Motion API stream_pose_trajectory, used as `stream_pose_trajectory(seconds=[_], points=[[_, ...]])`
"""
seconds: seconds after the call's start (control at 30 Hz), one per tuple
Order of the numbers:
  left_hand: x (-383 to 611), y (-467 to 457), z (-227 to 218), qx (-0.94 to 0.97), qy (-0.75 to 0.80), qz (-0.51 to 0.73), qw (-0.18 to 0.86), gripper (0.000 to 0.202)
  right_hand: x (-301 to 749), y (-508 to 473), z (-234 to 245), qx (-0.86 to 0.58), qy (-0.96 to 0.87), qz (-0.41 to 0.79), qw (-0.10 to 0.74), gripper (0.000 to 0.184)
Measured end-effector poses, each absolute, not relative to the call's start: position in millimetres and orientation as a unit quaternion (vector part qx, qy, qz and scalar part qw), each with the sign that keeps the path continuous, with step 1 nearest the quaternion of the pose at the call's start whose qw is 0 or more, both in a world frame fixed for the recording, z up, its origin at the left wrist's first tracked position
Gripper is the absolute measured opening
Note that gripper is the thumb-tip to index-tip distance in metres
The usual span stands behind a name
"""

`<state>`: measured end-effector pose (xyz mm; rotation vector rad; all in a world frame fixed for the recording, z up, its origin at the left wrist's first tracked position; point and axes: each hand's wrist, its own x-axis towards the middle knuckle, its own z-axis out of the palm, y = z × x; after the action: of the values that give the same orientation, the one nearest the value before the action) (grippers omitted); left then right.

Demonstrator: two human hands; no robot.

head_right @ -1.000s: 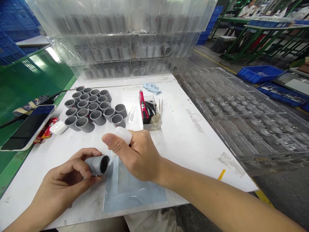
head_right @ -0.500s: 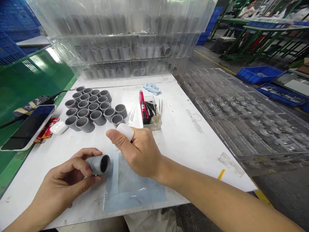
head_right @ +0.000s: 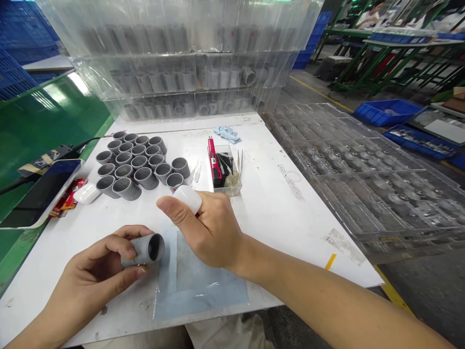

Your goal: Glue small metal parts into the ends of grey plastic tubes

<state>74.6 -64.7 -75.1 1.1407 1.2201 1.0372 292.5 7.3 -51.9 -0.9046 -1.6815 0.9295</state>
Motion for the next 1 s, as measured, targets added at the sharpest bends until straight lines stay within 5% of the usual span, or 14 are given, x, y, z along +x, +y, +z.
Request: stream_pose_trajectory(seconds=[0.5, 0.73, 0.87, 1.0], points=[[72, -65, -76, 0.479, 0.499, 0.437, 0.575, 0.016, 293, 6, -50, -0.351, -0.670, 0.405, 0.513, 0.055], [70, -65, -77, 0.468, 0.498, 0.434, 0.587, 0.016, 304, 13, -32, -0.319, -0.558, 0.468, 0.607, 0.030], [69, -65, -80, 0.465, 0.510, 0.425, 0.586, 0.017, 327, 16, -22, -0.334, -0.528, 0.417, 0.660, 0.022], [72, -65, -81, 0.462, 0.524, 0.424, 0.577, 0.022, 370, 24, -32, -0.409, -0.533, 0.300, 0.677, 0.034]])
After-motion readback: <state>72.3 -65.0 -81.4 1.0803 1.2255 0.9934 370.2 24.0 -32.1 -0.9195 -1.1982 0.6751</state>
